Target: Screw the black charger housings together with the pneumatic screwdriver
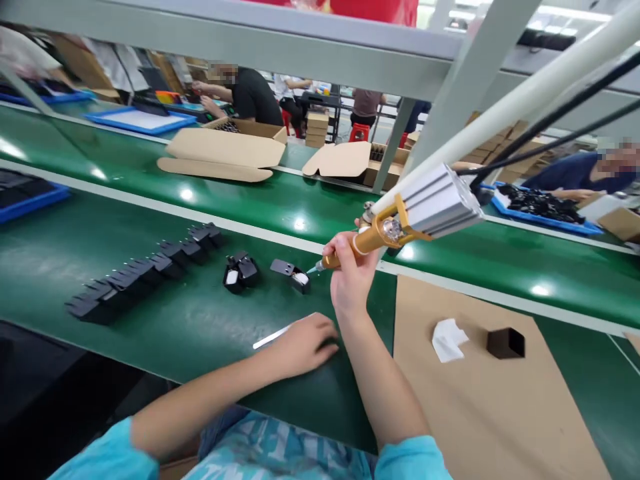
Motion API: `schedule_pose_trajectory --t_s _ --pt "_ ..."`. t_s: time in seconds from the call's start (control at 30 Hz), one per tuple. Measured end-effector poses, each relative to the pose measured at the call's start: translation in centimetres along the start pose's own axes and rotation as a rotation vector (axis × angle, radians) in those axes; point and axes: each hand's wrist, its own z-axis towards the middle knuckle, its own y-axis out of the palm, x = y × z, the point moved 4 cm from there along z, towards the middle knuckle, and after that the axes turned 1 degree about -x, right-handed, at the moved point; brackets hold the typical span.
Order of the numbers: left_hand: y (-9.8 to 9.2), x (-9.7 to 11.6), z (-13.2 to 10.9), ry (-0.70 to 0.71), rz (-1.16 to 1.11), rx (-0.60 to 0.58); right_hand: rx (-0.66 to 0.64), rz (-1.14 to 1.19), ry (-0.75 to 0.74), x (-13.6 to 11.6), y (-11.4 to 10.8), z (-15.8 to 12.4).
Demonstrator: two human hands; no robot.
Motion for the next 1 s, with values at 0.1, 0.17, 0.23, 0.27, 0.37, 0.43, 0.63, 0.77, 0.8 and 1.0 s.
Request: schedule_pose_trajectory --t_s 0.1,0.17,0.23,0.27,0.37,0.43,0.63,0.77,0.8,1.0 --pt "-4.7 -5.0 -3.6 -0.415 0.026 0.335 -0.046 0.056 -0.030 0.6 -0.1 0.5" --pt "-5.9 -7.0 -4.5 -0.546 -0.048 0.486 -0.064 0.077 -0.042 0.9 -0.2 0.8" --pt "-5.9 -7.8 -3.6 -0.546 -0.119 0.504 -0.075 0.080 -0.046 1.0 -0.4 0.9" --pt "-5.6 -7.8 -2.7 -0.529 -0.124 0.483 -0.081 0.078 -0.048 1.0 -0.4 0.9" --pt "-5.2 -7.6 0.1 -0.540 -0.025 0.415 -0.094 0.072 -0.043 1.0 -0.6 0.8" --pt "-5.5 -7.9 1.4 -0.569 0.025 0.394 -0.103 0.080 -0.033 0.9 -0.7 0.7" --pt "-7.2 -9.6 1.7 -0.231 -0.287 0.126 -0.122 0.094 0.039 1.0 -1.1 0.9" --pt "-7.0 -10.1 0.8 -0.170 -0.451 0.071 -0.137 0.112 0.078 1.4 -1.3 1.0" --pt "-6.6 -10.2 0.7 -0.185 -0.464 0.105 -0.140 0.110 0.086 1.6 -1.3 1.1" --pt "-4.7 -10.2 0.5 -0.290 -0.371 0.377 -0.129 0.096 0.091 1.9 -1.4 0.9"
